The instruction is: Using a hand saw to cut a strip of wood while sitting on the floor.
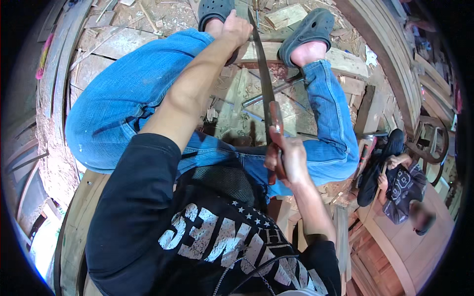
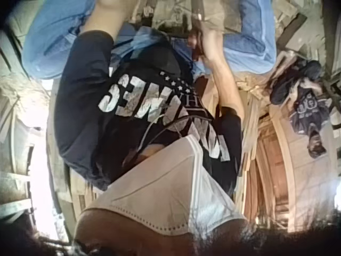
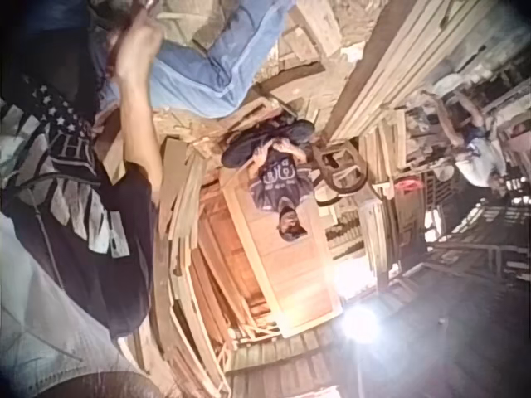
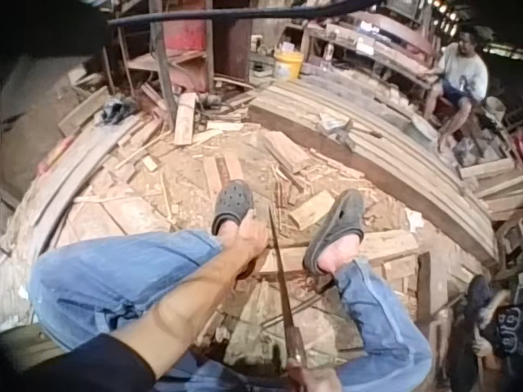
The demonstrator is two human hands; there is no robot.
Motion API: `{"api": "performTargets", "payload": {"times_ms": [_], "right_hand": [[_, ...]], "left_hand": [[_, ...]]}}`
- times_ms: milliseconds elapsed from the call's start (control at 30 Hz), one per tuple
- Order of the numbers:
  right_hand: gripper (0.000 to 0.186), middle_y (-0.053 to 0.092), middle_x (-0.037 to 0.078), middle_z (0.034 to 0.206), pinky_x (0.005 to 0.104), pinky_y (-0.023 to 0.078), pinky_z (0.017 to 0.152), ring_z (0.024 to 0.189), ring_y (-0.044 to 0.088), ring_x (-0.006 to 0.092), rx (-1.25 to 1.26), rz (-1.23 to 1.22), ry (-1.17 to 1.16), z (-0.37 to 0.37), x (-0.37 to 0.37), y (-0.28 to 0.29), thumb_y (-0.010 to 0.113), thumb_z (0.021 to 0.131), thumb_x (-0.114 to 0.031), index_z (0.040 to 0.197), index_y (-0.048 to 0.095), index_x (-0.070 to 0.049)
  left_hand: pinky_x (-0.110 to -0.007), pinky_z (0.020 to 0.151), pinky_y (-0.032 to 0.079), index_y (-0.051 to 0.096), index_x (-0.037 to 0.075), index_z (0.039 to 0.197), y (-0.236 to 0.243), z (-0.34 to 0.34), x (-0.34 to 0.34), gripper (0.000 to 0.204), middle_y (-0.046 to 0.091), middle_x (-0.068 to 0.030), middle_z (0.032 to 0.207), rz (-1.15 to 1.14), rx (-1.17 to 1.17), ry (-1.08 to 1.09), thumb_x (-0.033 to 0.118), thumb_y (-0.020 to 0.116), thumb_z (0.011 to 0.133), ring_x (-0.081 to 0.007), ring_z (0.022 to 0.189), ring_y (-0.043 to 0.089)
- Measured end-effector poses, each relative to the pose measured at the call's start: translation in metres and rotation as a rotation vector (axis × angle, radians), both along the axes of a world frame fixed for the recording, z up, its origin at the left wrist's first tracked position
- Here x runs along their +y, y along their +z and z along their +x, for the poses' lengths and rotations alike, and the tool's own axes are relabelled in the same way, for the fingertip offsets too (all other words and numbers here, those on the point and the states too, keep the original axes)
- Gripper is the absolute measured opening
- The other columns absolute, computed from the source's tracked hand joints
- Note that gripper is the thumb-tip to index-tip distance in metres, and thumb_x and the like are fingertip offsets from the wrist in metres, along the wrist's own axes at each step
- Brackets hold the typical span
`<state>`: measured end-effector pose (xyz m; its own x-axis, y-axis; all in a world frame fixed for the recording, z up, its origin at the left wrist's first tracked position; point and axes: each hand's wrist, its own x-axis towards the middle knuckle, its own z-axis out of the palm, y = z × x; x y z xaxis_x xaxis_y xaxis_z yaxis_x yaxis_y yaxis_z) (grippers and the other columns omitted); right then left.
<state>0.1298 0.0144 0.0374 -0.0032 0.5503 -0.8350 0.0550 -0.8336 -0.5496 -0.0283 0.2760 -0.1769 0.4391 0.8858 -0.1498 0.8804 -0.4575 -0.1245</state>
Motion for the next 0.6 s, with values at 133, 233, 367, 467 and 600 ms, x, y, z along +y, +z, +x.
{"api": "performTargets", "payload": {"times_ms": [133,233,367,467,600], "right_hand": [[0.050,0.044,0.006,0.044,0.0287,0.034,0.040,0.037,0.043,0.0155,0.119,-0.133,-0.118,0.012,-0.012,0.017,0.054,0.090,-0.034,0.051,0.049,-0.004],[0.048,0.043,0.004,0.045,0.0279,0.033,0.039,0.037,0.042,0.0148,0.123,-0.072,-0.123,0.010,0.004,0.006,0.055,0.090,-0.031,0.051,0.047,-0.005],[0.048,0.044,0.004,0.044,0.0273,0.031,0.038,0.036,0.042,0.0147,0.122,-0.093,-0.161,0.002,0.009,0.003,0.056,0.089,-0.033,0.050,0.047,-0.006],[0.050,0.043,0.006,0.043,0.0280,0.032,0.037,0.035,0.042,0.0150,0.154,-0.138,-0.122,0.009,0.004,0.010,0.056,0.089,-0.034,0.050,0.046,-0.005],[0.051,0.042,0.006,0.045,0.0293,0.037,0.040,0.037,0.042,0.0172,0.060,-0.061,-0.106,0.004,0.017,-0.014,0.053,0.090,-0.039,0.053,0.045,-0.005]], "left_hand": [[-0.042,0.095,0.032,0.069,0.018,0.088,0.001,-0.006,-0.007,0.023,0.068,-0.0050,0.090,-0.054,-0.002,0.015,0.019,0.046,0.085,-0.0213,0.092,0.063],[-0.043,0.096,0.031,0.069,0.017,0.087,0.000,-0.002,-0.003,0.023,0.069,-0.0057,0.090,-0.065,0.006,0.023,0.019,0.046,0.085,-0.0211,0.092,0.063],[-0.043,0.097,0.030,0.069,0.017,0.089,-0.001,0.002,-0.004,0.025,0.068,-0.0059,0.094,-0.054,-0.016,0.004,0.019,0.044,0.087,-0.0201,0.095,0.063],[-0.044,0.098,0.029,0.069,0.019,0.094,0.000,-0.010,-0.006,0.028,0.068,-0.0037,0.098,-0.140,0.050,0.036,0.021,0.042,0.090,-0.0187,0.095,0.064],[-0.045,0.095,0.033,0.068,0.017,0.083,0.000,-0.003,-0.001,0.022,0.068,-0.0067,0.085,0.015,-0.059,-0.024,0.020,0.046,0.084,-0.0205,0.088,0.063]]}}
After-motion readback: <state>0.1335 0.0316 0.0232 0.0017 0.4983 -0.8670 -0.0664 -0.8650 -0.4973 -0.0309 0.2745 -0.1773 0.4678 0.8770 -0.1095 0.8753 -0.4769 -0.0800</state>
